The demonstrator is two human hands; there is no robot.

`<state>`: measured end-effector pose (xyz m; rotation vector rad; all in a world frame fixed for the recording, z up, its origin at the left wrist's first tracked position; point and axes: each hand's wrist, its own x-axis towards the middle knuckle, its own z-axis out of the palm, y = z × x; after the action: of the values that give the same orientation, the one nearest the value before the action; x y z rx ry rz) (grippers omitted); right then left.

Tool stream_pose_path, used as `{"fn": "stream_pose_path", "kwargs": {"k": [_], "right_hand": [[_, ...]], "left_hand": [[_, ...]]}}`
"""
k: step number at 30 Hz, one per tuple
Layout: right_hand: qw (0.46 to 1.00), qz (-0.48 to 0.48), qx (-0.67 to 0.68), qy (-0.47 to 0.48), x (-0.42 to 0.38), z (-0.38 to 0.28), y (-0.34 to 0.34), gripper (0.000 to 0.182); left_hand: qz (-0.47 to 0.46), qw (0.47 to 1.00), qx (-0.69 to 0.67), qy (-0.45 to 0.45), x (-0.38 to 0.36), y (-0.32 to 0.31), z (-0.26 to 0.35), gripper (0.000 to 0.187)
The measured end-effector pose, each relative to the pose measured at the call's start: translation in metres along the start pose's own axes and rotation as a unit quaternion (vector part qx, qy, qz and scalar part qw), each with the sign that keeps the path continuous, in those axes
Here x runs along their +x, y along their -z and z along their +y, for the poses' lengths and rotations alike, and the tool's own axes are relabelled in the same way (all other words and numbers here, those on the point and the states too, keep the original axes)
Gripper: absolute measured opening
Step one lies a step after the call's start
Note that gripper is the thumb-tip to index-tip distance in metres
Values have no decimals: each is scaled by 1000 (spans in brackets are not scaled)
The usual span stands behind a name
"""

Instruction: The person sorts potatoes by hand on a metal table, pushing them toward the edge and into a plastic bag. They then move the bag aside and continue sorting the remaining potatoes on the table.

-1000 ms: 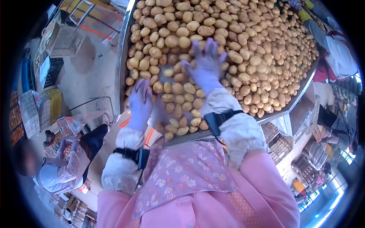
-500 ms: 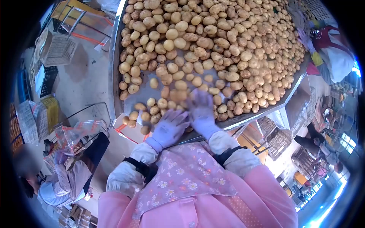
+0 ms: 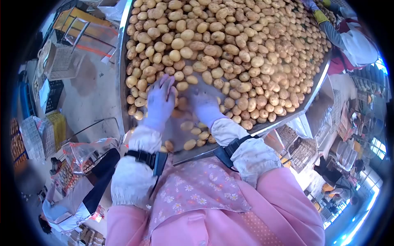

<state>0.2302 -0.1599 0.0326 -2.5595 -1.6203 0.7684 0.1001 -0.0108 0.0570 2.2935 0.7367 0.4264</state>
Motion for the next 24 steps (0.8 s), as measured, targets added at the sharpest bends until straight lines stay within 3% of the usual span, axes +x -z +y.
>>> {"fn": "stream_pose_path", "kwargs": {"k": [2, 4, 5, 7, 8, 9, 10, 11, 13, 14, 15, 16, 17, 18, 19, 20, 21, 23, 24], "right_hand": [[974, -38, 199, -103, -21, 12, 3, 34], [951, 180, 253, 9, -83, 34, 6, 34], [923, 189, 323, -85, -120, 37, 19, 33], [844, 202, 409, -283, -198, 54, 27, 30], [837, 202, 375, -344, -243, 80, 18, 35], [880, 204, 235, -358, -288, 111, -4, 38], [905, 201, 90, -363, -315, 130, -20, 40], [904, 204, 90, -365, -318, 129, -19, 40], [919, 257, -55, -292, -314, 124, -12, 43], [895, 236, 222, -306, -287, 101, -2, 46], [907, 278, 271, -164, -253, 90, -9, 45], [949, 260, 176, -33, -211, 87, -23, 41], [925, 297, 236, 9, -168, 61, -25, 38], [945, 266, 190, 11, -142, 25, 20, 36], [964, 238, 116, -3, -114, 11, 8, 31], [992, 98, 51, -69, -88, 1, -16, 26], [990, 113, 52, -65, -76, 4, -31, 26], [991, 118, 18, -57, -62, 2, -48, 25], [977, 167, 126, -49, -70, 7, -45, 20]], "left_hand": [[-35, 994, 90, -51, 16, -16, 0, 43], [-55, 987, 115, -96, 7, -22, -9, 44], [-79, 977, 147, -131, -3, -21, -14, 45], [-94, 977, 152, -120, -24, -18, -9, 47], [-75, 978, 164, -109, -35, -19, -2, 48], [-55, 978, 177, -96, -45, -20, 5, 50], [-135, 979, 121, -90, -46, -18, 26, 44], [-135, 979, 120, -94, -51, -26, 39, 44], [-313, 925, 201, -78, -62, -41, 55, 37], [-312, 924, 206, -81, -71, -45, 49, 37], [-282, 936, 194, -79, -80, -49, 39, 35], [-252, 947, 181, -78, -85, -51, 32, 33], [-249, 947, 187, -82, -89, -48, 31, 33], [-273, 940, 194, -69, -92, -44, 29, 33], [-295, 932, 202, -57, -93, -40, 27, 33], [-259, 933, 230, -102, -101, -44, 18, 33], [-249, 932, 241, -108, -94, -41, 19, 33], [-331, 904, 264, -62, -86, -38, 25, 35], [-302, 928, 218, -24, -86, -36, 23, 38]]}}
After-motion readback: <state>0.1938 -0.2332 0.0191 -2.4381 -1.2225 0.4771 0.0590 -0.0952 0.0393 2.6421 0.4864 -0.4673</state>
